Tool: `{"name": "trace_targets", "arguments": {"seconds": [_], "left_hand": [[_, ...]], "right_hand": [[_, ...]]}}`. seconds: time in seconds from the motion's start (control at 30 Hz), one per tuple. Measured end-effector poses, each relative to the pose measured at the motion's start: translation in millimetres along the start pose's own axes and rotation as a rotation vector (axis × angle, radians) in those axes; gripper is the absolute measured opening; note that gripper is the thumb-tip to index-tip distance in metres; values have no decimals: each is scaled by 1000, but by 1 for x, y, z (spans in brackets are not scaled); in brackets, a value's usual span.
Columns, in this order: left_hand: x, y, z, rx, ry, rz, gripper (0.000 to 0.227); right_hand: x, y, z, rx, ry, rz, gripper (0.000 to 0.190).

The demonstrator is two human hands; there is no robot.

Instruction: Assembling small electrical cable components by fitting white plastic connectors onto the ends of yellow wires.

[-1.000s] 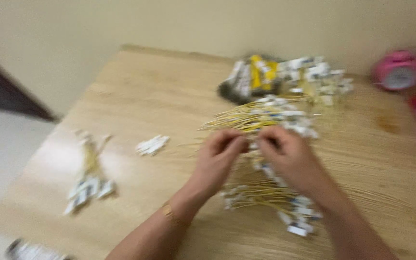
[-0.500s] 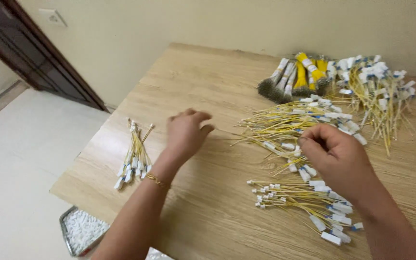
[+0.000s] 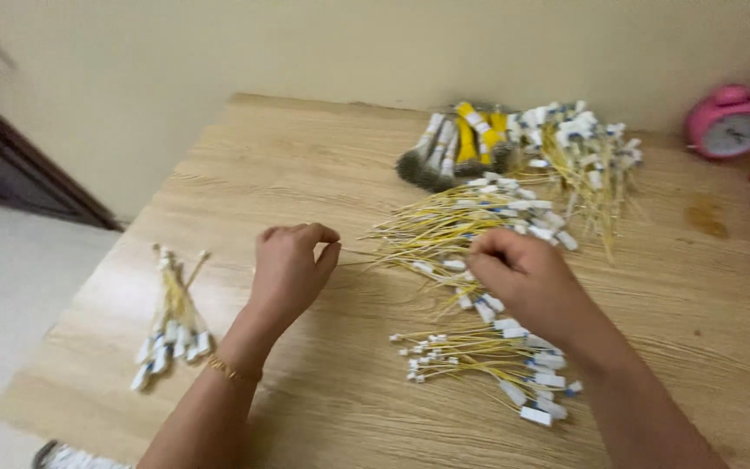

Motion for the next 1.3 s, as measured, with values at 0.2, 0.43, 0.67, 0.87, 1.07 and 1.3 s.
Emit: {"name": "trace_targets", "arguments": {"seconds": [0.2, 0.43, 0.67, 0.87, 1.07, 1.3], "left_hand": [[15, 86, 3, -319, -240, 1277, 21], [60, 105, 15, -413, -245, 1619, 19], [71, 100, 23, -440, -229, 1719, 19], [71, 99, 23, -452, -231, 1754, 20], [69, 102, 23, -455, -233, 1751, 20], [69, 101, 23, -448, -231, 1716, 21]], "right_hand": [[0, -5, 0, -9, -62, -11, 13], [-1, -3, -2, 47, -47, 25, 11], [4, -1, 0, 89, -74, 65, 13], [5, -1, 0, 92, -81, 37, 13], [4, -4, 1, 90, -80, 43, 16], [6, -1, 0, 90, -74, 52, 16]]}}
Point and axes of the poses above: each hand's wrist, its own z-axis away from the middle knuckle, its own x-axis out of the palm, y = z × x, the point moved 9 cm from there along -z, towards the middle knuckle
